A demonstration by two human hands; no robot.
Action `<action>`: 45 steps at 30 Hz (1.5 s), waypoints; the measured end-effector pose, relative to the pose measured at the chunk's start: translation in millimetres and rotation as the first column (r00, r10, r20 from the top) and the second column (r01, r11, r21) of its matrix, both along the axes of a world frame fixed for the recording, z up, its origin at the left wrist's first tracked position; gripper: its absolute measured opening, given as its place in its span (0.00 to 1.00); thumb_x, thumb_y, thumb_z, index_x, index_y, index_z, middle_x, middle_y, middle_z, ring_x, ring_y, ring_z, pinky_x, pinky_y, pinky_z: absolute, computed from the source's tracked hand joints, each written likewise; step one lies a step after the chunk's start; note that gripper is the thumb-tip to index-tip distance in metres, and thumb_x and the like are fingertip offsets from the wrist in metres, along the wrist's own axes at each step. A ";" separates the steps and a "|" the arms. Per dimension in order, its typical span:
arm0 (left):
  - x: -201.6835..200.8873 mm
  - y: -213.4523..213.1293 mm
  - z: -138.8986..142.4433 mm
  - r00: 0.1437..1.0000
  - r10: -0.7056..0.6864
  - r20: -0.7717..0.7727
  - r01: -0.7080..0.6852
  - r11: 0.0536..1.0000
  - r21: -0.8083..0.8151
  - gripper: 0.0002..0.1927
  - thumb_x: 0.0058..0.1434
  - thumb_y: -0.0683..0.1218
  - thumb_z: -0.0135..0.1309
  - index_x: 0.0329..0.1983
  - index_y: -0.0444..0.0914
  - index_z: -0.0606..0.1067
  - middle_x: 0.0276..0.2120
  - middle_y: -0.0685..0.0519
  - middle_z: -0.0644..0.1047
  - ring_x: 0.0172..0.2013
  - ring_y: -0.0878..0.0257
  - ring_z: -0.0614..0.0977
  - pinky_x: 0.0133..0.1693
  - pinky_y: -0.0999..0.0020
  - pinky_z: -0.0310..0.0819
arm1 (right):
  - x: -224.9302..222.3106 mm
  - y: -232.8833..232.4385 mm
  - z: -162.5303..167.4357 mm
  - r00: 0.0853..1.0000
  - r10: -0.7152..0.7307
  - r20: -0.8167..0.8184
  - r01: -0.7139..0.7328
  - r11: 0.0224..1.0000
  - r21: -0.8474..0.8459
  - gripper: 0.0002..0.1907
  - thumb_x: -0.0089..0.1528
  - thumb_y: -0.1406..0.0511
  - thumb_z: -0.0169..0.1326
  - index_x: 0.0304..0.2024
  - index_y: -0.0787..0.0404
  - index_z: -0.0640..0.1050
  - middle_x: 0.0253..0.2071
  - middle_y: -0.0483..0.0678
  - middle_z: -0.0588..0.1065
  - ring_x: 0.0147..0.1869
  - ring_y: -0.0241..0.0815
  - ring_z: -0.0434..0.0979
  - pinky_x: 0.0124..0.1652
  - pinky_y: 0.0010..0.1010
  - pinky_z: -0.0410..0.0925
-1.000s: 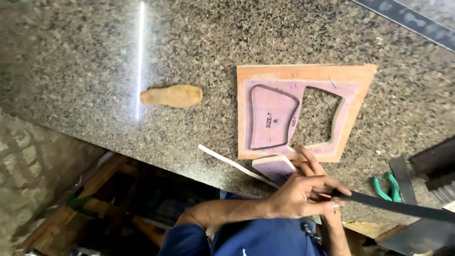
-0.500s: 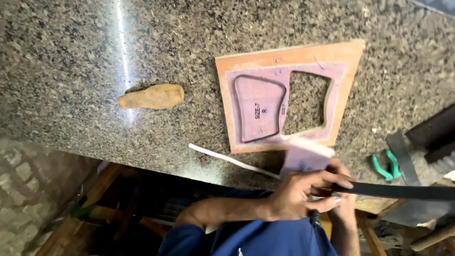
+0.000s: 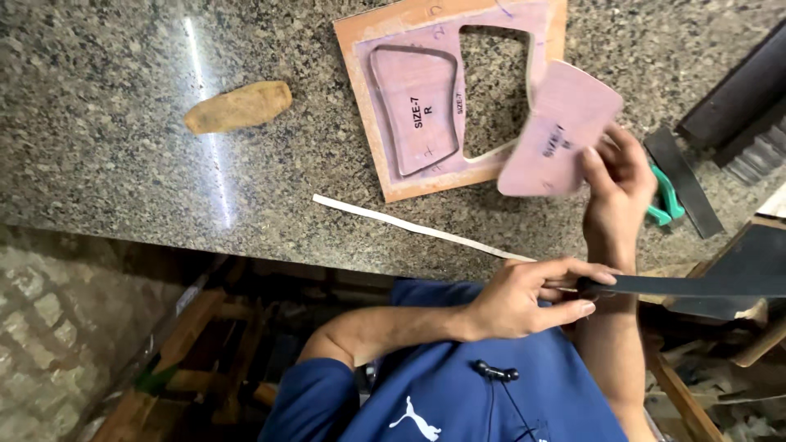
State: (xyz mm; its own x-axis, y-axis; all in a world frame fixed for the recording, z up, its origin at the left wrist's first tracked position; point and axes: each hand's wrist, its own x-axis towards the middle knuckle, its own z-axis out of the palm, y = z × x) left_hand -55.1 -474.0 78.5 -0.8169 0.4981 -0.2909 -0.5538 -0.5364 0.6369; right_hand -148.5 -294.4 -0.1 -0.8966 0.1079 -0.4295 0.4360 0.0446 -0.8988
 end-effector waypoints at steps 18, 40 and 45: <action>35.1 9.1 8.5 0.995 0.095 0.011 -0.095 0.995 0.029 0.17 0.72 0.39 0.57 0.63 0.36 0.73 0.55 0.51 0.79 0.55 0.68 0.81 0.62 0.70 0.78 | -58.1 -61.2 -34.7 0.933 0.340 -0.118 -0.306 0.922 0.238 0.19 0.71 0.73 0.54 0.64 0.66 0.76 0.50 0.51 0.81 0.52 0.36 0.81 0.52 0.28 0.75; 40.7 14.0 -5.6 0.986 0.157 0.062 -0.162 0.982 0.093 0.20 0.72 0.35 0.54 0.66 0.32 0.71 0.60 0.50 0.75 0.60 0.66 0.78 0.63 0.69 0.77 | -56.4 -55.9 -32.4 0.834 0.548 -0.069 -0.367 0.642 0.673 0.20 0.70 0.65 0.61 0.64 0.60 0.79 0.36 0.47 0.74 0.33 0.36 0.69 0.33 0.32 0.65; 38.0 5.7 -0.2 0.976 0.211 0.055 -0.216 0.969 0.123 0.17 0.73 0.33 0.53 0.64 0.31 0.70 0.61 0.50 0.74 0.61 0.65 0.78 0.67 0.66 0.74 | -56.6 -53.0 -33.1 0.836 0.531 -0.137 -0.353 0.712 0.608 0.20 0.68 0.66 0.65 0.62 0.61 0.81 0.38 0.49 0.78 0.36 0.36 0.75 0.38 0.30 0.69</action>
State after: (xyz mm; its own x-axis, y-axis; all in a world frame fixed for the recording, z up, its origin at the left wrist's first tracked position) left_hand -17.0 -468.3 78.2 -0.8969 0.3486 -0.2720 -0.4421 -0.7202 0.5346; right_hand -205.1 -347.4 -33.2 -0.9681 -0.2019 -0.1481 -0.0286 0.6767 -0.7357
